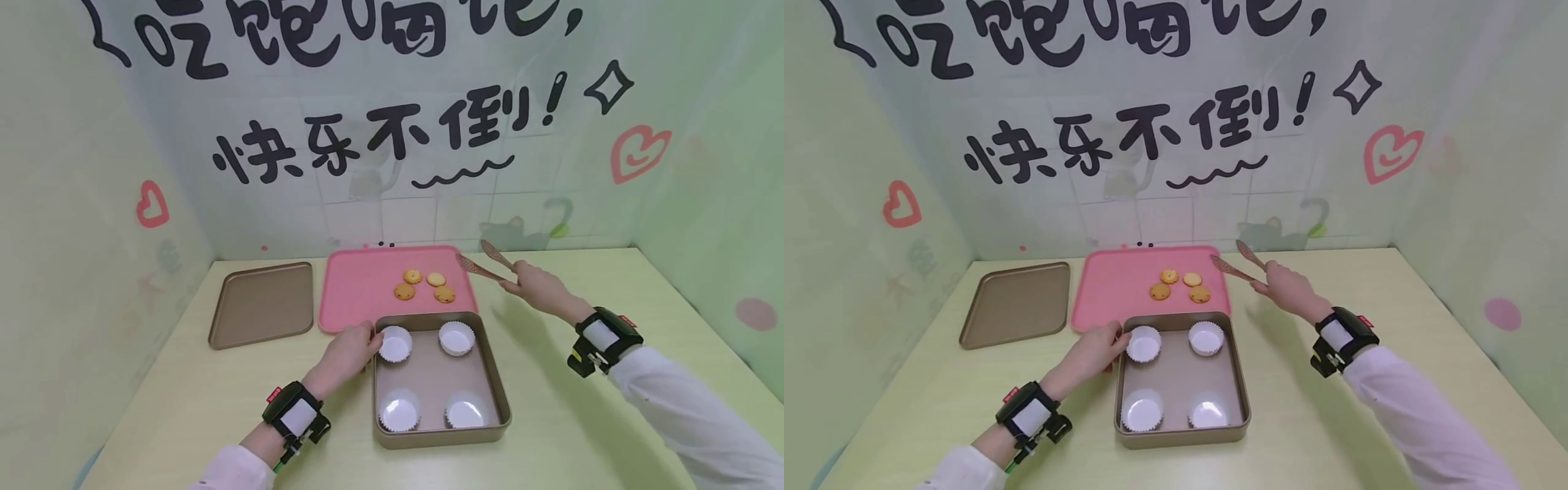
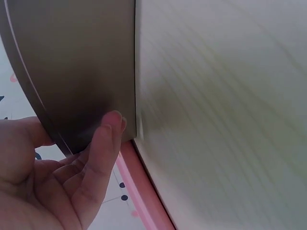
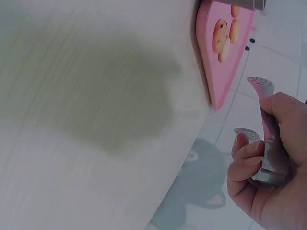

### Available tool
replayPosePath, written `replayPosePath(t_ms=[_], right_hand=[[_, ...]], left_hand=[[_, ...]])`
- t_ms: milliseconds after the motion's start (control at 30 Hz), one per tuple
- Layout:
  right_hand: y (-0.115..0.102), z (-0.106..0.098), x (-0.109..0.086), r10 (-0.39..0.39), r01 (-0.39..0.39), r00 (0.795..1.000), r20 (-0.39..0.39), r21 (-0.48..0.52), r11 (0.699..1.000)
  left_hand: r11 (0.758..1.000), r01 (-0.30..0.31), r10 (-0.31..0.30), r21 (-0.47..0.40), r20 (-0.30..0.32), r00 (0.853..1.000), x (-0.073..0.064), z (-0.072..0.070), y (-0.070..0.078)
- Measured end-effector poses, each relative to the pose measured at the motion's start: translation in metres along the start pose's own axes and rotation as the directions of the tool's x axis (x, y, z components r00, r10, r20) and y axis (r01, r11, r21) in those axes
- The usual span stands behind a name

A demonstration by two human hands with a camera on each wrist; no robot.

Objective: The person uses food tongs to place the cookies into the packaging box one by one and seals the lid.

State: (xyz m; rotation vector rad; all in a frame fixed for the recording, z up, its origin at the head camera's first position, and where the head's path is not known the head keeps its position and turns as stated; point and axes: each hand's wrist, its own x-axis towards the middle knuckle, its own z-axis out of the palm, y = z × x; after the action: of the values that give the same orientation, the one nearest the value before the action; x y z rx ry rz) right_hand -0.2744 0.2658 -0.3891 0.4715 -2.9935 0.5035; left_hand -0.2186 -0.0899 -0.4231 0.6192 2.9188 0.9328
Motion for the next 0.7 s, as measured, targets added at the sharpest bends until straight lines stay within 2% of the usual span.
replayPosePath(t_ms=[200,400,533,700], right_hand=[[-0.022,0.008,0.01,-0.05,0.051,0.998,0.04,-0.015,0.999],[-0.034,0.015,0.023,-0.082,0.086,0.993,0.081,-0.037,0.996],[-0.041,0.016,0.034,-0.082,0.089,0.99,0.114,-0.065,0.994],[-0.051,0.01,0.046,-0.043,0.06,0.985,0.169,-0.1,0.993]], left_hand=[[1.0,-0.01,0.01,0.001,-0.008,1.0,0.0,0.0,0.0],[1.0,-0.017,0.017,0.004,-0.015,1.0,-0.002,-0.001,-0.001],[1.0,-0.016,0.017,0.01,-0.012,1.0,-0.001,-0.001,-0.002],[1.0,-0.003,0.003,0.017,-0.006,1.0,-0.001,-0.001,-0.001]])
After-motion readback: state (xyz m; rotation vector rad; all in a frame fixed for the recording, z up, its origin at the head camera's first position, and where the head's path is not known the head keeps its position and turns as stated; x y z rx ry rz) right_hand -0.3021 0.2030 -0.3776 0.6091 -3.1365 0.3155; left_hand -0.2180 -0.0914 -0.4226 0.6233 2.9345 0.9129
